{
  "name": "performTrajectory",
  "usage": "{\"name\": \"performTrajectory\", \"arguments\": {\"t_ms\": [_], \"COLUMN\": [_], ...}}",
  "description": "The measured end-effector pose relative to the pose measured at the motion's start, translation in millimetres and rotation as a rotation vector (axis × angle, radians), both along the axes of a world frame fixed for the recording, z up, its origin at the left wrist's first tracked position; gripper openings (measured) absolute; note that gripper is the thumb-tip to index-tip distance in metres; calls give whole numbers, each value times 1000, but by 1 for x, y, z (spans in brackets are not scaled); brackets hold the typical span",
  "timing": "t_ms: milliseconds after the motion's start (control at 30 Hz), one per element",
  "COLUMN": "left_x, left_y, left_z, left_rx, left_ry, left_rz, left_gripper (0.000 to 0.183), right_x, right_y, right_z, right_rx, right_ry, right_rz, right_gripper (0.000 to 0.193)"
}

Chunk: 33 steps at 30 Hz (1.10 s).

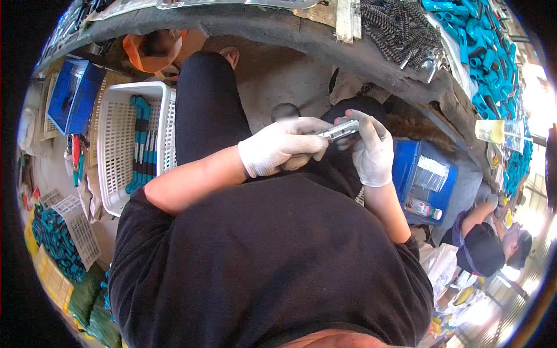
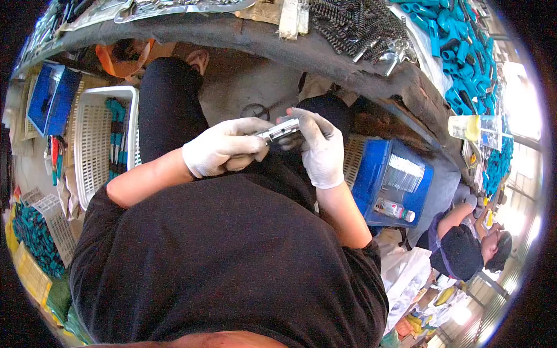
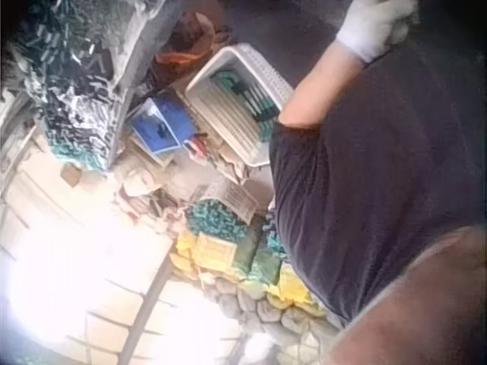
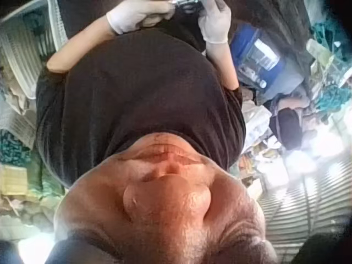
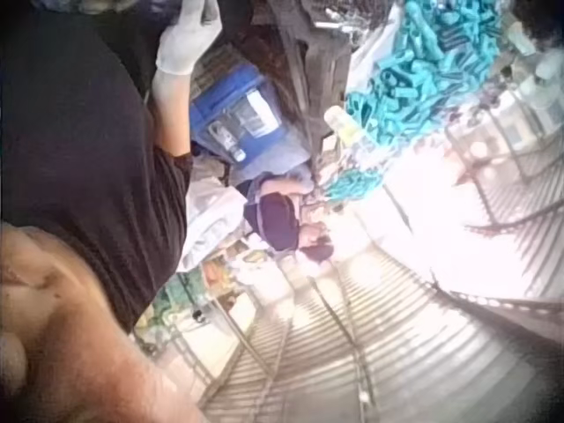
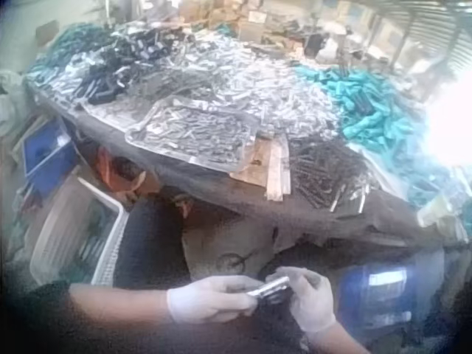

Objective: The person assembles tools by connecting metal tubes, pins, and springs, inserting the mechanisms into plastic handles, and placing the assembled tools into a basket.

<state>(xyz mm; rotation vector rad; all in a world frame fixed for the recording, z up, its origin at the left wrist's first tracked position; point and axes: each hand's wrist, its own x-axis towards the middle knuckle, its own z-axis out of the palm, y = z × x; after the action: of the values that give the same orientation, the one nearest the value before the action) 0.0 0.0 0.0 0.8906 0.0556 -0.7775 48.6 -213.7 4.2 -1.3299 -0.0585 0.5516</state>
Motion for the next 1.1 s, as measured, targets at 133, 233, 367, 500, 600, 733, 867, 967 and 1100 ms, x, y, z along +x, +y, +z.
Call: {"name": "performTrajectory", "arguments": {"t_ms": [133,233,367,500,600,733,867,967,1100], "left_x": [2,8,13,13,16,19,15,15,11], "left_y": [7,18,29,37,41,47,50,43,36], "left_z": [-2,-2,0,-9,-9,-5,-5,-2,0], "left_rx": [-98,-74,-41,-69,-90,-109,-73,-74,-58], "left_ry": [37,24,-3,21,65,69,40,34,35], "left_rz": [64,77,94,143,146,174,210,174,185], "left_gripper": [41,42,44,45,41,39,38,38,38], "right_x": [6,26,85,154,194,218,213,220,217], "right_y": [12,18,27,77,102,112,109,75,32], "right_z": [1,7,35,63,60,50,56,72,78], "right_rx": [10,-61,-633,-931,-1334,-1583,-1389,-1182,-653], "right_ry": [-16,-68,-1020,-1377,-1384,-1267,-1364,-1445,-1227], "right_rz": [-3,49,-141,-105,76,229,34,-301,-513], "right_gripper": [38,33,19,25,24,30,34,33,30]}}
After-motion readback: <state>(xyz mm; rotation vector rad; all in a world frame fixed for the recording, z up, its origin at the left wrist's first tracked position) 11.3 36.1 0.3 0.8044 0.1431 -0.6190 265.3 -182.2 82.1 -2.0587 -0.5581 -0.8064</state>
